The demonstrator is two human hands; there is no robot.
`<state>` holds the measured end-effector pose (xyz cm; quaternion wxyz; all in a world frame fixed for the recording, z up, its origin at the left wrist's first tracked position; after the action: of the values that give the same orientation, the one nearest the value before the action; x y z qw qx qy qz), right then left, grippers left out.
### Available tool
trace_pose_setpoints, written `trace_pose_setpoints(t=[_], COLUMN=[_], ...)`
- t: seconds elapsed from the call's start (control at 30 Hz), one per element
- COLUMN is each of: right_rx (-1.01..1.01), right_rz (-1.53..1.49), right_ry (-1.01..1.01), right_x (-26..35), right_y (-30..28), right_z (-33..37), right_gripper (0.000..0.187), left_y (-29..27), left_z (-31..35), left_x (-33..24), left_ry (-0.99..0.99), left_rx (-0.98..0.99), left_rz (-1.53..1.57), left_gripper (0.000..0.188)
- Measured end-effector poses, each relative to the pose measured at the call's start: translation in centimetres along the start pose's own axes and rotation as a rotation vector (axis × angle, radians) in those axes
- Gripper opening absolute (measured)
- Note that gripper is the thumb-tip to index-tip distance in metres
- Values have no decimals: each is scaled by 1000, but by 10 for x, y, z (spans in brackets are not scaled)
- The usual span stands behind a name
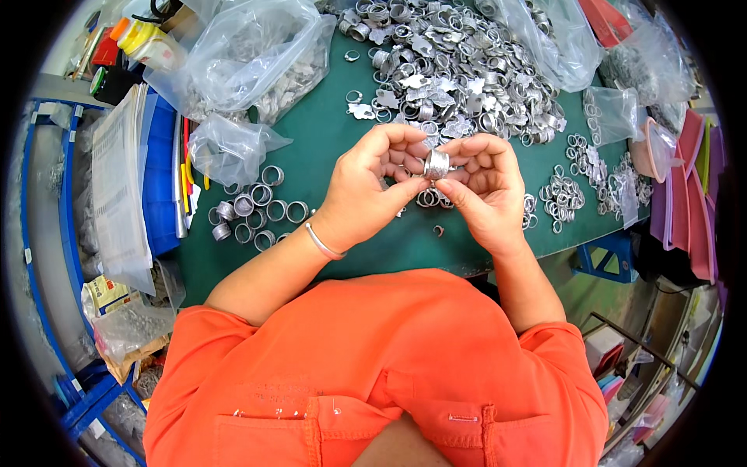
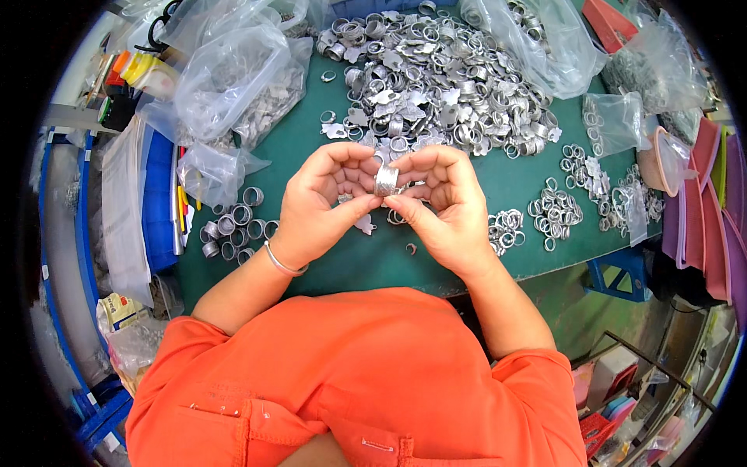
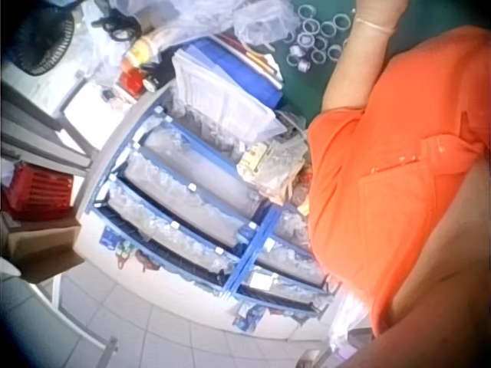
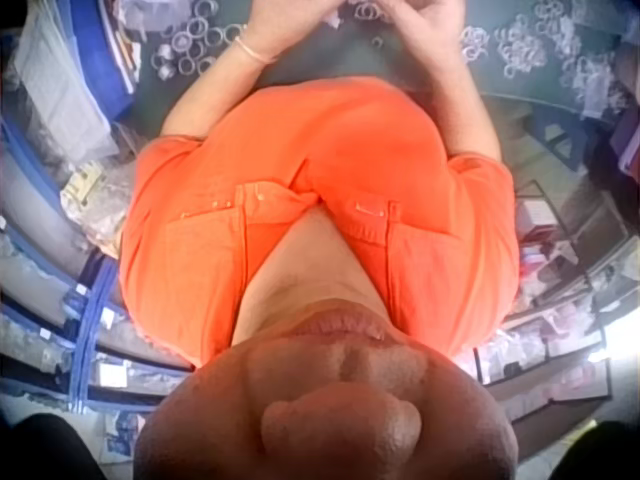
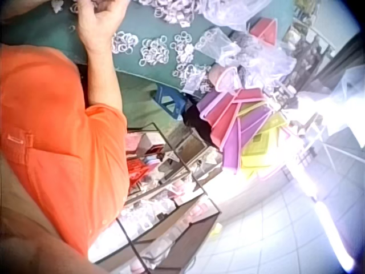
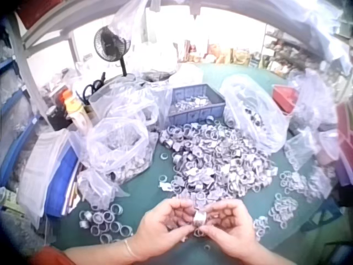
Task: The person sorts small metal components and rings from a large pile on a green workstation, placing individual items into specific areas and bags.
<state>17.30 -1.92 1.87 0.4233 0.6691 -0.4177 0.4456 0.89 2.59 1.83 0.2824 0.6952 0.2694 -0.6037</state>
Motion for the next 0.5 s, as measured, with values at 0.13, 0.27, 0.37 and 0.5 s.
trace_pose_setpoints(t=[0.13,0.27,0.37,0.5], right_rx=[-77,137,89,75], right_rz=[169,781,930,1053], right_ry=[-90,-245,-154,-18], right_x=[4,16,23,1], right_y=[5,14,11,-7], right_z=[2,-1,-5,-8], right_gripper=[45,33,31,16], left_y=[2,-2,-31,-81], left_z=[3,12,34,73], left_x=[-3,-7,-31,-58], left_ry=[-72,14,61,-197], left_rx=[33,10,-63,-7], left_rz=[315,125,-481,-907], left_gripper=[45,34,25,25])
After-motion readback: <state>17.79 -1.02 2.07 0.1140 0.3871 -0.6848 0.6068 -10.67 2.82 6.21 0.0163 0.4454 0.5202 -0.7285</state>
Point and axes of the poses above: each hand's wrist, its own z-axis away from the middle knuckle, its own y-axis out of the palm, x = y × z, the point moved 2 cm from there along -z, towards the middle knuckle, and after that the axes turned 15 degrees about x, right-handed, at the moved point
